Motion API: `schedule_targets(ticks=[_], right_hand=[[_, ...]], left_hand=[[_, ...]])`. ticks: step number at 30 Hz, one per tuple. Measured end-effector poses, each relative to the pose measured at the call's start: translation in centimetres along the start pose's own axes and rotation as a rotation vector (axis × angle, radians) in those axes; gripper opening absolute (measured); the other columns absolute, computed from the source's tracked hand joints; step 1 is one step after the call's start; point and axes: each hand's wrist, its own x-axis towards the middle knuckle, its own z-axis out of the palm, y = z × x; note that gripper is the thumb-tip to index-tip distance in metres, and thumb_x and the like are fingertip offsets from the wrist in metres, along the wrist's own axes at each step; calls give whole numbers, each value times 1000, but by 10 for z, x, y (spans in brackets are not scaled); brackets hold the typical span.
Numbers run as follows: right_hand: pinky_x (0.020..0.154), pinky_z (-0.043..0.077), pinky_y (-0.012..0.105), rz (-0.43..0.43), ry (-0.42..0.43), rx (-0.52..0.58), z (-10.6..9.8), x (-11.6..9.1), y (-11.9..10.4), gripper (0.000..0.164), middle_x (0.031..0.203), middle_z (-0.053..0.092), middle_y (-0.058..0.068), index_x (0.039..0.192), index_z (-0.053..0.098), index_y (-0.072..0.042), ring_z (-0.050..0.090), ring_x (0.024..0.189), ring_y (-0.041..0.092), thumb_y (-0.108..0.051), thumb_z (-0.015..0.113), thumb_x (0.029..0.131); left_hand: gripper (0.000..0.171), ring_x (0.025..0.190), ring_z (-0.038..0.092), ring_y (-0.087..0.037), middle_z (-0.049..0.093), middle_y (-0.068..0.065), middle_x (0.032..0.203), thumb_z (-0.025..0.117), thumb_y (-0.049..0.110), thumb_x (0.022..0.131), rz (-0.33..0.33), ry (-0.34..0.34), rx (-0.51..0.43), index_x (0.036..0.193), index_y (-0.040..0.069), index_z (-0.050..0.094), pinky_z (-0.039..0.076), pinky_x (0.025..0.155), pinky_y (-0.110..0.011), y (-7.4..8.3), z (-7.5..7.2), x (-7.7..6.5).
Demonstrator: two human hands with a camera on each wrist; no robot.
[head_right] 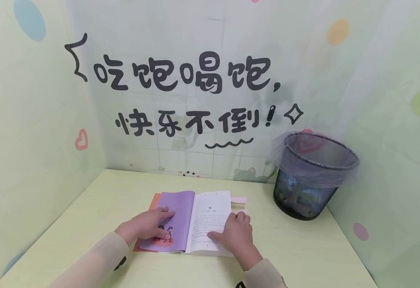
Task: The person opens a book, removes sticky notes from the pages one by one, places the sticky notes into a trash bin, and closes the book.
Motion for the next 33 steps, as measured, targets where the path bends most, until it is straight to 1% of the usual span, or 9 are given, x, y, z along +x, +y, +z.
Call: schedule_targets(ticks=[6, 10, 16, 20, 23, 26, 29, 33], right_hand=[[79, 45, 47, -59, 52, 16, -8, -4, -6, 92, 111, 51, 24, 124, 56, 10, 42, 98, 36, -67, 72, 77], [83, 45, 50, -80, 63, 16, -11, -5, -11, 87, 116, 52, 25, 125, 56, 9, 42, 103, 38, -66, 66, 83], [87, 43, 55, -87, 48, 18, -11, -7, -14, 84, 123, 51, 27, 128, 56, 7, 42, 110, 41, -66, 62, 87], [91, 41, 57, -108, 58, 41, -12, -7, -16, 83, 126, 50, 27, 133, 52, 8, 41, 113, 41, -63, 61, 89], [94, 40, 59, -113, 68, 31, -12, -7, -17, 83, 130, 48, 29, 136, 48, 10, 41, 115, 43, -58, 62, 91], [95, 39, 61, -99, 45, 5, -11, -8, -19, 81, 132, 47, 32, 136, 46, 13, 40, 118, 47, -55, 59, 94], [97, 36, 64, -74, -8, 0, -8, -10, -20, 81, 134, 45, 34, 134, 47, 16, 38, 120, 49, -57, 50, 98], [99, 31, 67, -49, -53, 17, -2, -12, -21, 92, 137, 41, 36, 131, 48, 19, 34, 124, 50, -66, 40, 98]], left_hand=[[80, 134, 32, -37, 38, -13, 150, 84, 41, 76, 3, -2, 2, 145, 18, 51, 35, 106, -57, 0, 0, 0], [80, 134, 32, -37, 37, -13, 151, 84, 40, 76, 5, -2, -4, 145, 18, 51, 35, 106, -58, 0, 0, -1], [80, 134, 32, -37, 37, -13, 151, 84, 40, 76, 1, -5, -6, 145, 18, 50, 35, 106, -57, 0, -1, -1], [80, 134, 31, -36, 37, -13, 151, 84, 40, 76, 2, -3, -2, 146, 18, 50, 35, 107, -57, 0, -2, -2], [80, 134, 31, -36, 37, -12, 151, 84, 41, 77, 2, -5, -1, 146, 19, 50, 35, 107, -57, 0, -2, -2], [79, 134, 32, -37, 37, -13, 151, 84, 40, 77, 6, -6, -5, 145, 19, 50, 35, 106, -57, 1, -2, -3], [79, 134, 32, -37, 37, -13, 151, 84, 40, 77, 6, -7, -8, 145, 18, 50, 35, 106, -58, 0, -2, -3], [79, 134, 32, -38, 38, -13, 150, 84, 40, 77, 10, -4, -9, 145, 18, 51, 35, 106, -58, -1, 0, -2]])
